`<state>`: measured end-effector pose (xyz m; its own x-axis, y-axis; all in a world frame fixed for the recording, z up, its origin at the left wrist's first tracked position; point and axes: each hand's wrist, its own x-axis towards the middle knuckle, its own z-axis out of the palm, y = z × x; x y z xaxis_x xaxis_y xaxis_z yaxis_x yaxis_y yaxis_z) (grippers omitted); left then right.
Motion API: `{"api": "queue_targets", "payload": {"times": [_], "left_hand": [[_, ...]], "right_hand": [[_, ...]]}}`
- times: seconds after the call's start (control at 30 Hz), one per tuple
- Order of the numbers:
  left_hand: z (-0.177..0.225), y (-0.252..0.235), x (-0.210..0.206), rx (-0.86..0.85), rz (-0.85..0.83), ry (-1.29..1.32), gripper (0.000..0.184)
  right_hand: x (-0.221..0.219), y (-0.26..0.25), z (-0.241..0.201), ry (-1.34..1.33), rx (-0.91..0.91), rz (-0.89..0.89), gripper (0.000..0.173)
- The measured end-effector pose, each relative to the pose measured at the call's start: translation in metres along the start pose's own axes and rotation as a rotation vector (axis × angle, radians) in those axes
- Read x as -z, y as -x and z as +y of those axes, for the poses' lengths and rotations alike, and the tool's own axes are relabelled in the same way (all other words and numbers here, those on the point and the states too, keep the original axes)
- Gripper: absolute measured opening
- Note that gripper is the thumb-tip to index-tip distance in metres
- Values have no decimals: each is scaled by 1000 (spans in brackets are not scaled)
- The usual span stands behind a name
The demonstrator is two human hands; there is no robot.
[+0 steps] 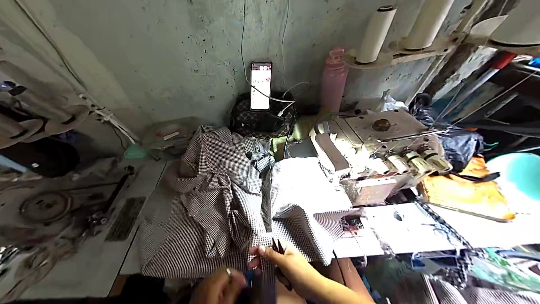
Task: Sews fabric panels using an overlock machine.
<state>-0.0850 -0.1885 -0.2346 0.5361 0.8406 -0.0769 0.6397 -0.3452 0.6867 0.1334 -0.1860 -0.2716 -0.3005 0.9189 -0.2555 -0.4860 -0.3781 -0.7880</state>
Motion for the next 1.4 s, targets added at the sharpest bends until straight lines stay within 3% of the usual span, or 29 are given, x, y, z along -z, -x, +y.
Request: {"api": "queue_targets", "payload": {"times": [0.07,0.1,0.17,0.23,0.33,0.5,0.7,0.8,0.83,0.87,0.93,1.0,1.07,1.17,1.4], "left_hand": [[-13,-32,-5,-50,91,32,46],[-10,-50,-11,-72,45,148,50],[5,-82,-24,-91,-43,503,35],[28,-104,-19,-194,97,720,22],[58,-132,14,-255,403,784,19],[64,-168,73,-283,572,723,25],[23,-210,115,-169,724,586,25],[3,-220,118,59,683,136,44],[2,-216,114,103,565,-56,54],[6,-211,104,57,474,-209,53],[39,-203,55,-207,432,-373,38],[72,-201,-13,-493,406,-367,31],[94,-195,-71,-614,335,-302,38],[103,-196,-101,-629,321,-219,38],[107,-202,-99,-499,358,-128,34]], "right_hand": [[5,9,10,103,78,-27,25],[7,12,14,139,134,-43,23],[10,22,14,234,243,-37,18],[13,39,4,345,311,16,15],[29,68,-15,525,382,73,15],[75,98,-47,689,407,102,16],[117,106,-94,744,286,191,18],[125,94,-103,793,287,344,21],[127,88,-103,825,297,398,22],[128,83,-101,859,313,450,24],[126,72,-99,913,347,523,28],[120,65,-97,947,410,571,31],[118,60,-95,965,481,629,30],[122,62,-97,910,551,711,25],[126,56,-90,736,686,742,18]]}}
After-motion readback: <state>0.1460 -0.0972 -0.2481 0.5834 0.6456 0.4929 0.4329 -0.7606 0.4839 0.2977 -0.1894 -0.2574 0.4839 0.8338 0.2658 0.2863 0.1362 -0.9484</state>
